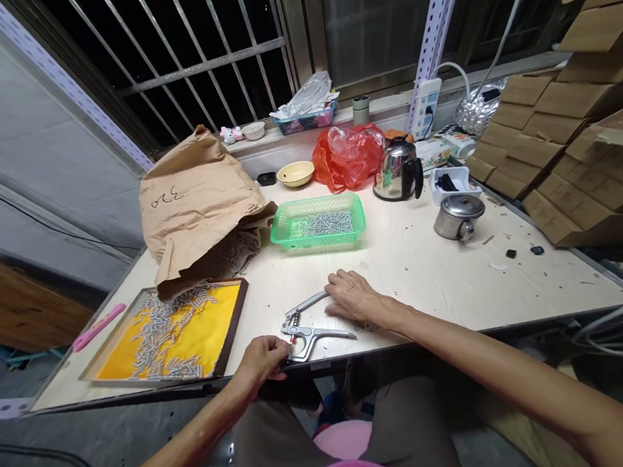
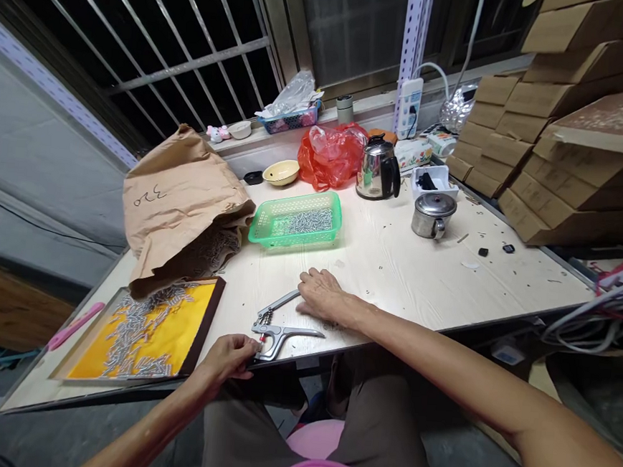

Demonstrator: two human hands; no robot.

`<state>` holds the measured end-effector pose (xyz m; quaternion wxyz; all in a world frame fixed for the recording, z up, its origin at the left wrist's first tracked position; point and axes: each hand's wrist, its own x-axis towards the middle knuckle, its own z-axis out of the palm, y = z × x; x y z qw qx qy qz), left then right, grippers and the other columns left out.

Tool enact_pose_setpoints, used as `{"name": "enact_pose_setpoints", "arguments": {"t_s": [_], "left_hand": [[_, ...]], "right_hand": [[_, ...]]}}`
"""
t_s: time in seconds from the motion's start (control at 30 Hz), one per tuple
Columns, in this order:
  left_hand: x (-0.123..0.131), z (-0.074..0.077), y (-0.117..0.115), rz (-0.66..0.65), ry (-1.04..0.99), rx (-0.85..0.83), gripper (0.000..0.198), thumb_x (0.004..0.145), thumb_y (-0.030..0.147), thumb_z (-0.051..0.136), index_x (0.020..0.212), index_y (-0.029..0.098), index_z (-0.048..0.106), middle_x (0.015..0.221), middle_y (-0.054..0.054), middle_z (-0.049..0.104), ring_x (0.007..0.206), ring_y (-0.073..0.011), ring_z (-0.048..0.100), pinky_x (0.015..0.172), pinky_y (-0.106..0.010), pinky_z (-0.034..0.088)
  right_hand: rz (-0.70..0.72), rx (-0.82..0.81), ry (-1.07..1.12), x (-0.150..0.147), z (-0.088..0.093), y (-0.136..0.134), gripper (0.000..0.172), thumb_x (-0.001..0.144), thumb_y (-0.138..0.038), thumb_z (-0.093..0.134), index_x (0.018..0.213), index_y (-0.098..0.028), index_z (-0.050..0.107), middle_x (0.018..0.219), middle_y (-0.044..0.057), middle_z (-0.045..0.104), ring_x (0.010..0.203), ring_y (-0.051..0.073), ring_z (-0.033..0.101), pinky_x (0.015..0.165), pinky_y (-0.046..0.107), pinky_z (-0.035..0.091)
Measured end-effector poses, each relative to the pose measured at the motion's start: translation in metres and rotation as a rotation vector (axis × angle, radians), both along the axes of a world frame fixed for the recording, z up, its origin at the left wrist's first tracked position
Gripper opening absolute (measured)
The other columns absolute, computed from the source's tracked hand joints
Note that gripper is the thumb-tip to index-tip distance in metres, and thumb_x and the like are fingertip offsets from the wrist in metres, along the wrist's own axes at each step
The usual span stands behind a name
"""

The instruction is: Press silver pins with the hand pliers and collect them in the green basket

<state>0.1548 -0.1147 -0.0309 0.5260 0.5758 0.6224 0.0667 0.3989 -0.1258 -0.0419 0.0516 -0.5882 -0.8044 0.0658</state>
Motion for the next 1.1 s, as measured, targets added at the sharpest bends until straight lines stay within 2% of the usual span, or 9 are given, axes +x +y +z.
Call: {"name": "enact_pose_setpoints", "arguments": {"t_s": [0.1, 0.2, 0.4, 0.53, 0.6, 0.67, 0.8, 0.97, 1.1], "left_hand": [[0.000, -0.001, -0.001, 0.001, -0.011, 0.003, 0.033, 0.056, 0.045, 0.065, 0.061, 0.016, 0.051, 0.046, 0.009, 0.038, 0.044, -0.0058, 0.037, 0.053, -0.027, 0.051], [0.000, -0.003, 0.000, 0.000, -0.008, 0.006, 0.033, 0.056, 0.045, 0.066, 0.062, 0.016, 0.052, 0.047, 0.008, 0.038, 0.045, -0.0059, 0.037, 0.053, -0.026, 0.051], [-0.002, 0.001, -0.002, -0.056, 0.068, 0.050, 0.037, 0.063, 0.051, 0.062, 0.062, 0.015, 0.054, 0.048, 0.007, 0.039, 0.046, -0.0088, 0.041, 0.051, -0.026, 0.048], [0.002, 0.010, -0.014, -0.291, 0.305, 0.555, 0.028, 0.079, 0.041, 0.052, 0.081, 0.015, 0.063, 0.074, -0.004, 0.056, 0.070, -0.0180, 0.055, 0.067, -0.032, 0.048], [0.011, 0.012, -0.018, -0.463, 0.315, 0.813, 0.025, 0.083, 0.036, 0.051, 0.097, 0.018, 0.061, 0.093, -0.007, 0.059, 0.089, -0.0221, 0.054, 0.078, -0.036, 0.046], [0.022, 0.009, -0.016, -0.634, 0.266, 0.936, 0.031, 0.082, 0.031, 0.054, 0.111, 0.020, 0.055, 0.108, -0.008, 0.057, 0.104, -0.0246, 0.049, 0.087, -0.039, 0.044], [0.045, 0.000, 0.003, -0.858, 0.184, 0.946, 0.046, 0.080, 0.023, 0.056, 0.124, 0.019, 0.043, 0.125, -0.009, 0.049, 0.116, -0.0250, 0.042, 0.096, -0.044, 0.039], [0.053, -0.003, 0.021, -0.995, 0.199, 0.865, 0.027, 0.083, 0.025, 0.052, 0.109, 0.018, 0.053, 0.103, -0.008, 0.057, 0.098, -0.0223, 0.049, 0.085, -0.037, 0.043], [0.054, -0.004, 0.022, -0.993, 0.218, 0.869, 0.013, 0.085, 0.026, 0.052, 0.092, 0.017, 0.058, 0.090, -0.006, 0.057, 0.090, -0.0208, 0.049, 0.077, -0.032, 0.042]], "right_hand": [[0.013, -0.014, 0.028, -0.002, 0.008, -0.011, 0.069, 0.066, -0.071, 0.058, 0.102, -0.013, 0.056, 0.104, 0.014, 0.053, 0.097, 0.028, 0.044, 0.084, 0.041, 0.033], [-0.001, -0.062, 0.004, -0.006, 0.014, -0.016, 0.079, 0.057, -0.074, 0.060, 0.104, -0.011, 0.056, 0.104, 0.015, 0.052, 0.097, 0.030, 0.044, 0.086, 0.045, 0.031], [-0.035, -0.047, -0.016, -0.018, 0.011, -0.023, 0.051, 0.068, -0.054, 0.065, 0.094, -0.011, 0.060, 0.098, 0.014, 0.054, 0.095, 0.028, 0.046, 0.085, 0.041, 0.033], [-0.051, -0.041, 0.027, -0.021, 0.010, -0.031, 0.043, 0.071, -0.045, 0.065, 0.097, -0.011, 0.059, 0.101, 0.014, 0.054, 0.095, 0.027, 0.046, 0.080, 0.037, 0.038], [-0.054, -0.073, 0.035, -0.022, 0.012, -0.031, 0.050, 0.067, -0.043, 0.069, 0.102, -0.009, 0.058, 0.104, 0.015, 0.053, 0.096, 0.028, 0.046, 0.078, 0.036, 0.040], [-0.043, -0.126, 0.040, -0.023, 0.015, -0.030, 0.053, 0.064, -0.042, 0.072, 0.104, -0.009, 0.057, 0.104, 0.015, 0.053, 0.096, 0.028, 0.046, 0.075, 0.035, 0.042], [-0.040, -0.142, 0.067, -0.027, 0.018, -0.031, 0.034, 0.072, -0.034, 0.066, 0.098, -0.011, 0.061, 0.102, 0.012, 0.055, 0.097, 0.025, 0.047, 0.077, 0.033, 0.043], [-0.104, -0.177, 0.048, -0.034, 0.021, -0.032, 0.027, 0.076, -0.030, 0.064, 0.097, -0.013, 0.063, 0.099, 0.010, 0.059, 0.097, 0.023, 0.051, 0.078, 0.030, 0.042], [-0.131, -0.201, 0.007, -0.039, 0.019, -0.027, 0.019, 0.080, -0.027, 0.061, 0.093, -0.013, 0.065, 0.095, 0.010, 0.061, 0.095, 0.022, 0.054, 0.077, 0.029, 0.042]]}}
